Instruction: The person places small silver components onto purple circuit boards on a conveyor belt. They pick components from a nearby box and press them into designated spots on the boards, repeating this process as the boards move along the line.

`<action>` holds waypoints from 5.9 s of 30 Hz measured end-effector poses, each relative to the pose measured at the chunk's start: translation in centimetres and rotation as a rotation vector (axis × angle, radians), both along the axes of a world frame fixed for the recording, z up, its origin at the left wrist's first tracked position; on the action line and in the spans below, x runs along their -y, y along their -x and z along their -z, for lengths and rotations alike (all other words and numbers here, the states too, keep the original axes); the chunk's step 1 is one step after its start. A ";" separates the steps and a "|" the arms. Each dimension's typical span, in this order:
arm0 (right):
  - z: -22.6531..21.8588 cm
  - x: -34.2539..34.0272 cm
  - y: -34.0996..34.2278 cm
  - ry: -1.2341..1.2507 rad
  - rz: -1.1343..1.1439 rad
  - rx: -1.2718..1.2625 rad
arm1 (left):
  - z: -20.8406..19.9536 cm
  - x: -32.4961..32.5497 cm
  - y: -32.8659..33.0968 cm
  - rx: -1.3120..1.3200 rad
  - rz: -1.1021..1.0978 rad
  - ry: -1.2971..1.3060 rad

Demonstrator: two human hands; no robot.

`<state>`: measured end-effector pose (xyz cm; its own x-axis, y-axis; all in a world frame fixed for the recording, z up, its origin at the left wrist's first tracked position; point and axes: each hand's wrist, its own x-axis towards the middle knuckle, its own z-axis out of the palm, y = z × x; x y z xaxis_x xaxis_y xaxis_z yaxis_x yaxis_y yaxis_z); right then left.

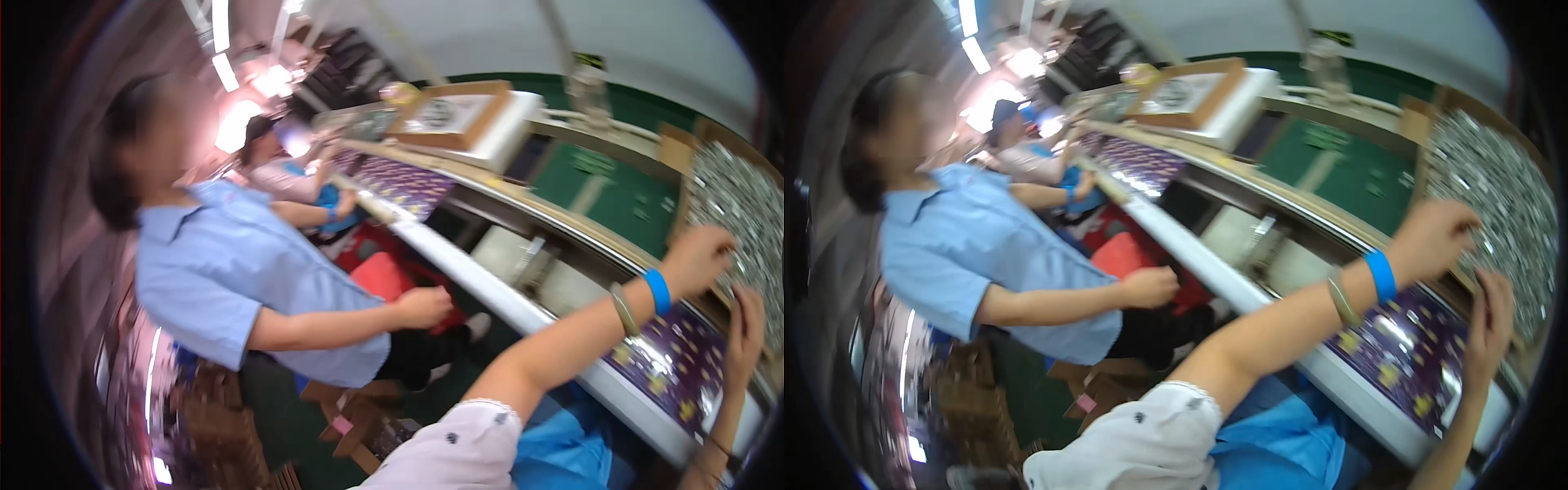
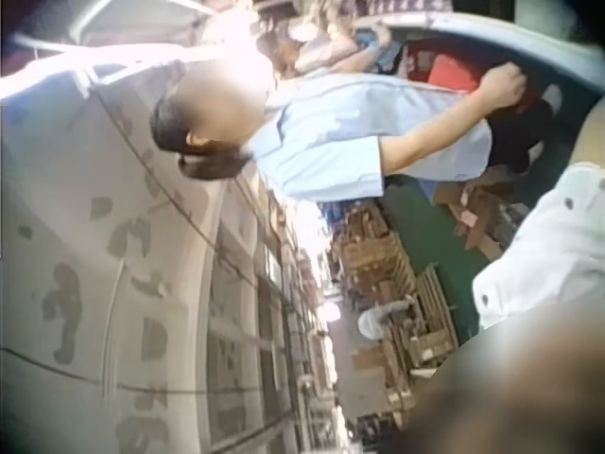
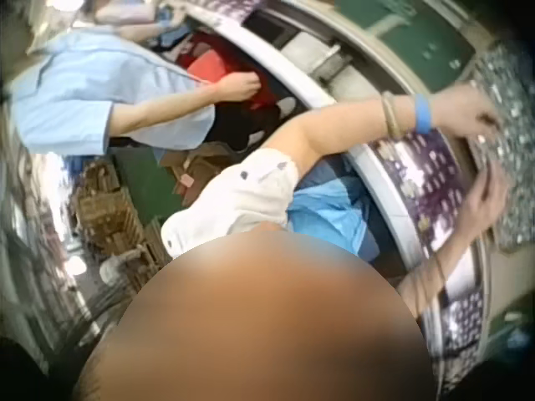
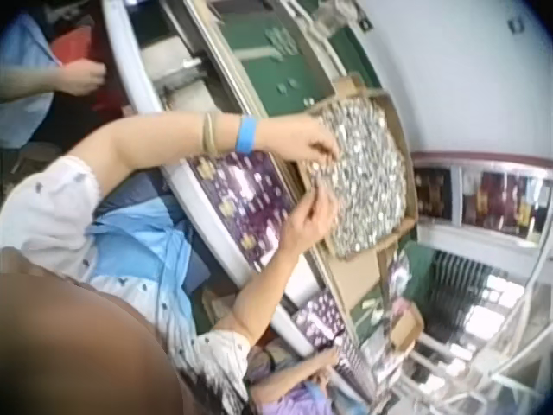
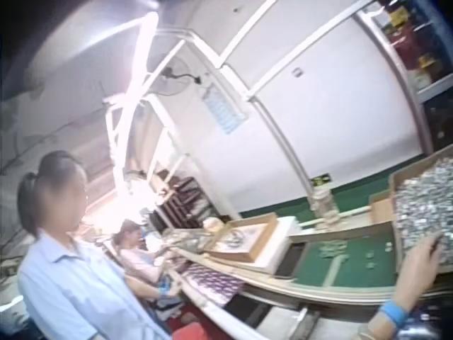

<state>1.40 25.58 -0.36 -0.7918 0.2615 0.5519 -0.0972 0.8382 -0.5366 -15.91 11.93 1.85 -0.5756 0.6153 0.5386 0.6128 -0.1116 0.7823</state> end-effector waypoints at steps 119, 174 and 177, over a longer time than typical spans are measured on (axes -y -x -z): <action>-2.0 9.8 25.6 -0.624 -0.148 0.406 | 5.6 12.0 16.6 -0.364 -0.766 0.685; 1.1 3.1 -12.4 -0.004 0.111 0.192 | 2.8 7.5 -17.0 -0.556 0.338 0.488; 1.1 3.2 -12.3 0.015 0.114 0.195 | 2.8 7.5 -17.0 -0.566 0.340 0.493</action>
<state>13.73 22.35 -1.50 -0.8480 0.3625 0.3865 0.1045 0.8295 -0.5487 1.12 4.40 -0.95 -0.0370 0.9487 0.3139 0.9239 -0.0873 0.3726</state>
